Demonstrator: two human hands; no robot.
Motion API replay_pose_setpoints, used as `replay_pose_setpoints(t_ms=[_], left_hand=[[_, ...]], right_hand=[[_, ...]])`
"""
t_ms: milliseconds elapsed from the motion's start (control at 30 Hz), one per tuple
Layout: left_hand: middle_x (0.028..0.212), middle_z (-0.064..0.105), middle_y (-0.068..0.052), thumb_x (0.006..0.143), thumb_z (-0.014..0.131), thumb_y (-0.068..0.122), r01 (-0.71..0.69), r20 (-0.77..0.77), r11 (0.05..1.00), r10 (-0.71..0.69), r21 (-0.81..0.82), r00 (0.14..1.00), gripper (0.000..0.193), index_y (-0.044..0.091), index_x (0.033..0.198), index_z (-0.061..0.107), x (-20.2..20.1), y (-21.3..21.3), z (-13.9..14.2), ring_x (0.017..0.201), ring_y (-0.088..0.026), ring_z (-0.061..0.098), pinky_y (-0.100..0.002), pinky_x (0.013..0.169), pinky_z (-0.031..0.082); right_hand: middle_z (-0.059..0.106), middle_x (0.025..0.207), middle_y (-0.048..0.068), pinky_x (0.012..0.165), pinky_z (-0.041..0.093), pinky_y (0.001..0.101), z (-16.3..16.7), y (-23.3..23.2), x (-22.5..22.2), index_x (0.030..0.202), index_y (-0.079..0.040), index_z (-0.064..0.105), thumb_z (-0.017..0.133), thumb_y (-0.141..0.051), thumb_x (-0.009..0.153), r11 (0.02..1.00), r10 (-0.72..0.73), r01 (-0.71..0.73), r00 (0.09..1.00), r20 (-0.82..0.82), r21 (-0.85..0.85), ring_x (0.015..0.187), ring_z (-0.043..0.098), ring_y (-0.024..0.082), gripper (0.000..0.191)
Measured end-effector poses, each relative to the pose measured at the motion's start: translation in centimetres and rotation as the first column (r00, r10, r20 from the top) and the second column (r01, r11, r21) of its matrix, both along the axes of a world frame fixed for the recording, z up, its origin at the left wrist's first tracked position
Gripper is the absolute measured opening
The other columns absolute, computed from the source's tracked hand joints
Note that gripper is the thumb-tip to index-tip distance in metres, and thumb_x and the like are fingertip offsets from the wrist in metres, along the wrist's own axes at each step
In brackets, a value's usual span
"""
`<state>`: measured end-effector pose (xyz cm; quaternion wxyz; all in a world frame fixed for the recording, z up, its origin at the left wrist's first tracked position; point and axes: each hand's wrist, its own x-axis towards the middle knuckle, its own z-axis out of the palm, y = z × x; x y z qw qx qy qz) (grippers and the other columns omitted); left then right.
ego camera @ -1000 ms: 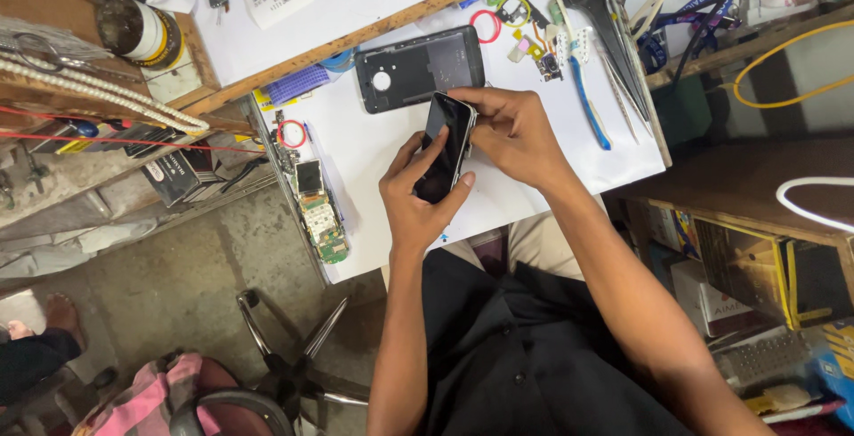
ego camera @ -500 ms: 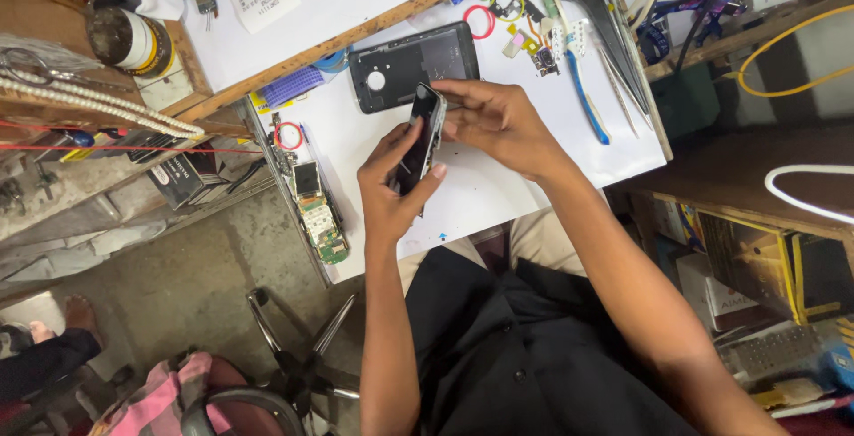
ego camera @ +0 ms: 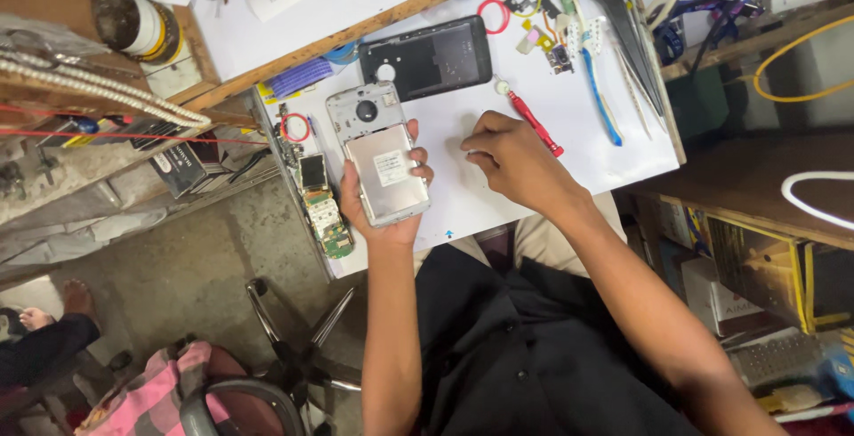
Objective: The person uses a screwdriver to remove screws from the back of a smartphone, then removes the back cover and battery. They continue to detach internal components using tweezers and place parts on the workbench.
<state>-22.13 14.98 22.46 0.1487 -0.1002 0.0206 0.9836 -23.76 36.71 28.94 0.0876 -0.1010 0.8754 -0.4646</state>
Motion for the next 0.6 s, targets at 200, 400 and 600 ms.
replay_pose_setpoints(t_ms=[200, 400, 600], left_hand=[[0.154, 0.046, -0.028, 0.096, 0.069, 0.044, 0.014, -0.092, 1.0, -0.012, 0.02, 0.996, 0.083, 0.006, 0.162, 0.036, 0.3, -1.0, -1.3, 0.111, -0.032, 0.054, -0.039, 0.09, 0.049], [0.154, 0.046, -0.029, 0.094, 0.07, 0.044, 0.023, -0.113, 1.0, -0.022, 0.015, 0.993, 0.084, 0.008, 0.162, 0.037, 0.4, -1.7, -2.0, 0.109, -0.031, 0.053, -0.038, 0.089, 0.048], [0.153, 0.045, -0.03, 0.093, 0.07, 0.043, 0.018, -0.126, 1.0, -0.019, -0.009, 0.992, 0.084, 0.009, 0.162, 0.036, 0.6, -2.1, -2.1, 0.109, -0.031, 0.053, -0.038, 0.088, 0.048]], right_hand=[[0.068, 0.1, 0.013, 0.072, 0.053, 0.0409, 0.1, -0.9, -0.3, 0.102, 0.002, 0.075, 0.068, 0.01, 0.081, 0.996, 0.062, -0.057, 0.995, -0.082, 0.063, 0.082, 0.068, 0.033, 0.023], [0.064, 0.095, 0.015, 0.071, 0.052, 0.0441, 0.0, -1.9, -0.3, 0.096, 0.004, 0.071, 0.067, 0.013, 0.079, 0.991, 0.074, -0.052, 0.982, -0.173, 0.126, 0.081, 0.065, 0.033, 0.019], [0.063, 0.096, 0.012, 0.07, 0.054, 0.0443, 0.2, -2.9, -0.5, 0.088, 0.002, 0.067, 0.066, 0.01, 0.073, 0.945, 0.157, -0.068, 0.953, -0.259, 0.321, 0.095, 0.065, 0.032, 0.018]])
